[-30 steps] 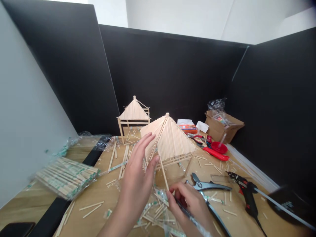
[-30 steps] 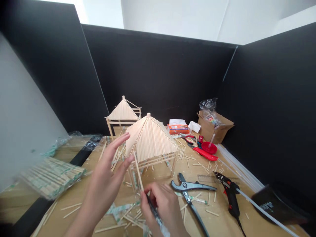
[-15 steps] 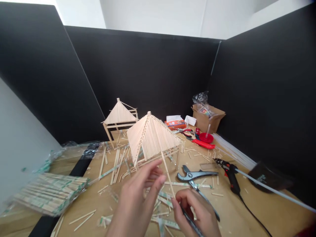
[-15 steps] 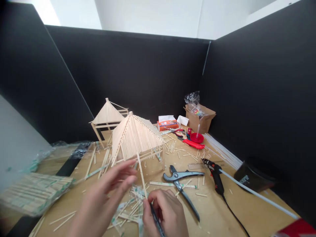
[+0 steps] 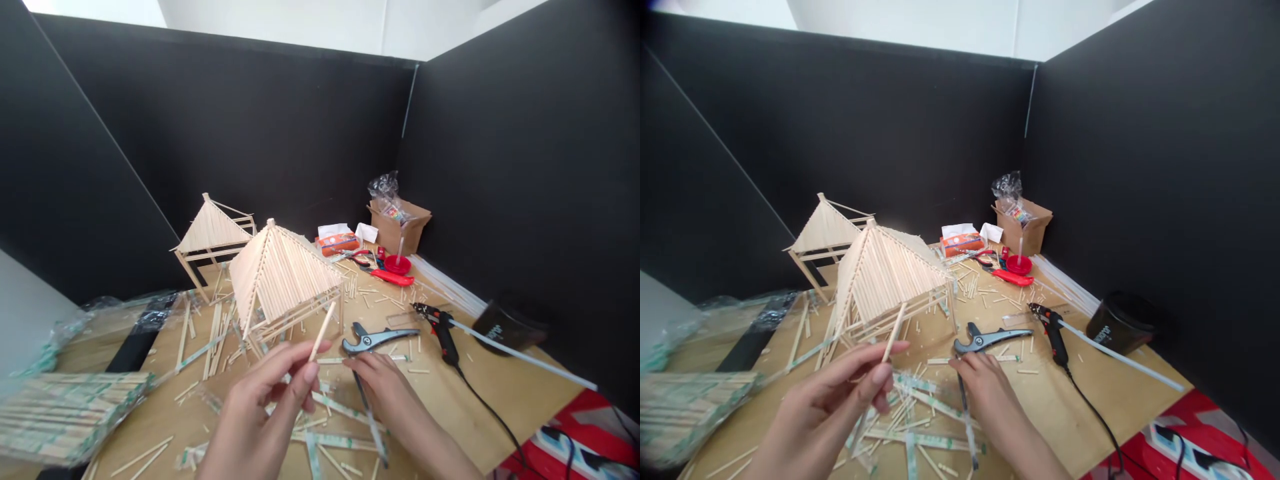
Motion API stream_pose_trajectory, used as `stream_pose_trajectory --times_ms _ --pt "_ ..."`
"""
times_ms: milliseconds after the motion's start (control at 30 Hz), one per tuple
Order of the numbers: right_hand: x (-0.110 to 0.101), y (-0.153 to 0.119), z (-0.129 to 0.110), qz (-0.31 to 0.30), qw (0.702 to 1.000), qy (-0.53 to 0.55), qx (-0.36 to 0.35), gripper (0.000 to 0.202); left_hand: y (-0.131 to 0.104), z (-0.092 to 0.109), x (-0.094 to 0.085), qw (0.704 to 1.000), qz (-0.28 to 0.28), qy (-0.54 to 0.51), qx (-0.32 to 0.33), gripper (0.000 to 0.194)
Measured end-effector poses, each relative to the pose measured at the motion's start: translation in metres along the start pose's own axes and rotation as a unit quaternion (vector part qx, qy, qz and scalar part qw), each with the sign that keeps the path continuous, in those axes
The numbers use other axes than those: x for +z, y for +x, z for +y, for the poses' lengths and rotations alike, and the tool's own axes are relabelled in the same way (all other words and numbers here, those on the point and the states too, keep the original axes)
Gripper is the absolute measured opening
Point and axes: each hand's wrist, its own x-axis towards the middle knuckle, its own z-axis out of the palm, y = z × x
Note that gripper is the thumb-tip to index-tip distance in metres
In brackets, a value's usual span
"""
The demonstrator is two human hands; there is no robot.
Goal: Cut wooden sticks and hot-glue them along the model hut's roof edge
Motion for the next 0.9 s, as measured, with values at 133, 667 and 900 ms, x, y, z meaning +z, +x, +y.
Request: stream_pose_trajectory --times_ms 133,667,900 --pt "0.003 0.009 0.037 -0.01 0.994 -0.048 0.099 0.069 0.008 -0.006 0.003 0.998 -0.028 0.047 0.021 0.023" --pt "-0.046 -0.007 0.058 -0.021 0.996 -0.067 0.053 0.051 0.01 -0.013 0.013 0.996 -0.094 -0.001 -0.001 0.02" --pt "-0.05 -0.034 0.033 0.154 0.982 0.023 -0.109 0.057 0.005 -0.006 0.011 0.994 -0.084 0.014 0.061 0.019"
